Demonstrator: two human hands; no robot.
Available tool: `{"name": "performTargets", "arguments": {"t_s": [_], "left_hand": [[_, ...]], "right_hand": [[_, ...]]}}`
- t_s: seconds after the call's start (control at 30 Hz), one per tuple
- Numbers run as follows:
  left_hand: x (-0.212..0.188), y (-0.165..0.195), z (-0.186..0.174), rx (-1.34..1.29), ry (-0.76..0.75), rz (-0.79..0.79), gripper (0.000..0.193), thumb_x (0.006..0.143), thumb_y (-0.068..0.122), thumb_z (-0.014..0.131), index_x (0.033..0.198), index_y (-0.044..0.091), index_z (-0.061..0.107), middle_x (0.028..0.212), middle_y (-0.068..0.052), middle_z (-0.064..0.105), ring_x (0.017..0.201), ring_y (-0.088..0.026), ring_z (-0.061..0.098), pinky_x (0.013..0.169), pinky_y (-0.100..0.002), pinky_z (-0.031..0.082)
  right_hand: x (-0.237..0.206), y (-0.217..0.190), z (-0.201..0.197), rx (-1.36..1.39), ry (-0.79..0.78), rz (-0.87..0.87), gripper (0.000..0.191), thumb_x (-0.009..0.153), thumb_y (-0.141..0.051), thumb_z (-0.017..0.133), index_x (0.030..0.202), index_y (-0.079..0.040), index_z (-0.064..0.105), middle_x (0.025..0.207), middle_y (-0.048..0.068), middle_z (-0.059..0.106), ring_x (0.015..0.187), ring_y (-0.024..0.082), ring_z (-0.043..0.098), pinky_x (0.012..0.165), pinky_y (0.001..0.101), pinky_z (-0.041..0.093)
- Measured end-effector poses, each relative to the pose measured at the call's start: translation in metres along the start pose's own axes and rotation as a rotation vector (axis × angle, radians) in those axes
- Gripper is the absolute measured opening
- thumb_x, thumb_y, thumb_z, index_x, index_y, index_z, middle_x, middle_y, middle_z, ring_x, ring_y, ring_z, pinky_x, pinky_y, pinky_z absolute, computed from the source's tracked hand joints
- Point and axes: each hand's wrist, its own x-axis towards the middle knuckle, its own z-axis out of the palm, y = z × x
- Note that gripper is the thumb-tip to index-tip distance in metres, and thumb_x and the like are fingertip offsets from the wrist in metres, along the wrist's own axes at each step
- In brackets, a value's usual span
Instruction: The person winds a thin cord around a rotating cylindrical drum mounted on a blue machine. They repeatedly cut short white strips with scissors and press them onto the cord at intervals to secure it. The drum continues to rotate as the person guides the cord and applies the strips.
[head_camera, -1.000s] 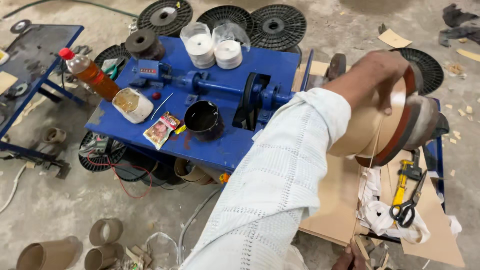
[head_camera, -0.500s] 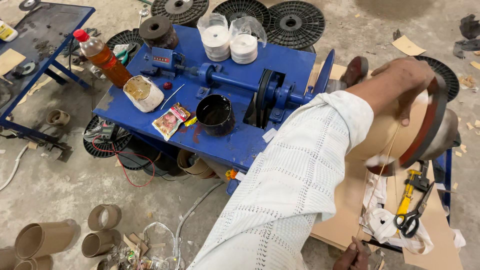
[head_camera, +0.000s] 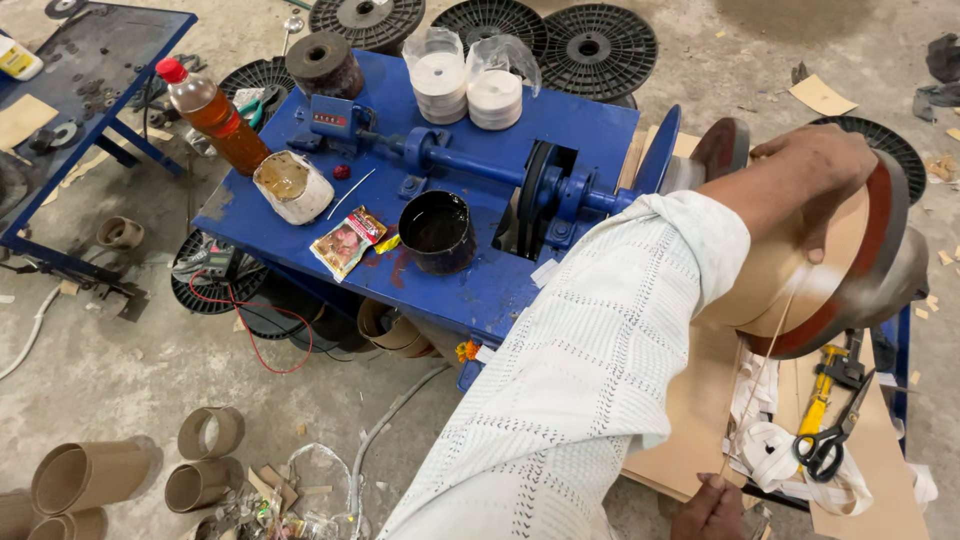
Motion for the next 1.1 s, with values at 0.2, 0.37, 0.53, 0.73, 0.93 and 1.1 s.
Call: {"name": "performTargets", "arguments": {"t_s": [0.2,0.37,0.53,0.73,0.93,1.1], "left_hand": [[-0.001,0.001,0.001,0.009,-0.037,-0.017,0.087,0.050,0.052,0.099,0.129,0.029,0.071,0.140,0.007,0.061,0.132,-0.024,0.058,0.098,-0.062,0.054],[-0.001,-0.001,0.000,-0.025,-0.017,-0.055,0.097,0.046,0.057,0.103,0.129,0.021,0.069,0.137,0.006,0.063,0.129,-0.025,0.058,0.095,-0.058,0.057],[-0.004,-0.005,0.000,0.012,0.004,0.002,0.095,0.049,0.058,0.102,0.129,0.018,0.069,0.138,0.002,0.064,0.128,-0.025,0.061,0.092,-0.060,0.058],[-0.007,-0.005,-0.002,-0.017,-0.021,-0.006,0.089,0.049,0.055,0.100,0.126,0.023,0.071,0.137,0.004,0.064,0.128,-0.024,0.060,0.092,-0.061,0.056],[-0.003,-0.006,-0.002,0.004,-0.036,-0.015,0.090,0.049,0.058,0.100,0.126,0.022,0.071,0.139,0.004,0.062,0.128,-0.025,0.060,0.094,-0.059,0.055],[-0.002,-0.008,0.002,0.022,0.017,-0.010,0.097,0.048,0.063,0.102,0.128,0.018,0.068,0.136,0.002,0.063,0.126,-0.023,0.061,0.094,-0.054,0.056]], "right_hand": [[0.001,0.006,0.007,0.041,-0.023,-0.042,0.040,0.119,-0.027,0.045,0.112,0.006,0.067,0.082,0.021,0.068,0.075,0.028,0.064,0.075,0.0383,0.051],[0.003,0.010,0.011,0.042,-0.039,-0.055,0.044,0.119,-0.030,0.043,0.114,0.006,0.068,0.088,0.021,0.069,0.082,0.028,0.066,0.079,0.0375,0.052],[0.005,0.010,0.012,0.044,-0.053,-0.055,0.047,0.119,-0.032,0.042,0.116,0.006,0.069,0.094,0.021,0.070,0.089,0.029,0.067,0.083,0.0368,0.052],[0.004,0.011,0.011,0.062,-0.077,-0.066,0.051,0.119,-0.035,0.040,0.118,0.006,0.070,0.102,0.020,0.072,0.097,0.029,0.069,0.087,0.0358,0.053],[0.006,0.010,0.012,0.057,-0.102,-0.055,0.056,0.120,-0.038,0.038,0.121,0.006,0.072,0.109,0.020,0.074,0.106,0.029,0.071,0.092,0.0349,0.053],[0.009,0.008,0.013,0.188,-0.198,-0.227,0.057,0.120,-0.040,0.036,0.120,0.006,0.072,0.113,0.018,0.075,0.111,0.028,0.071,0.095,0.0331,0.053]]}}
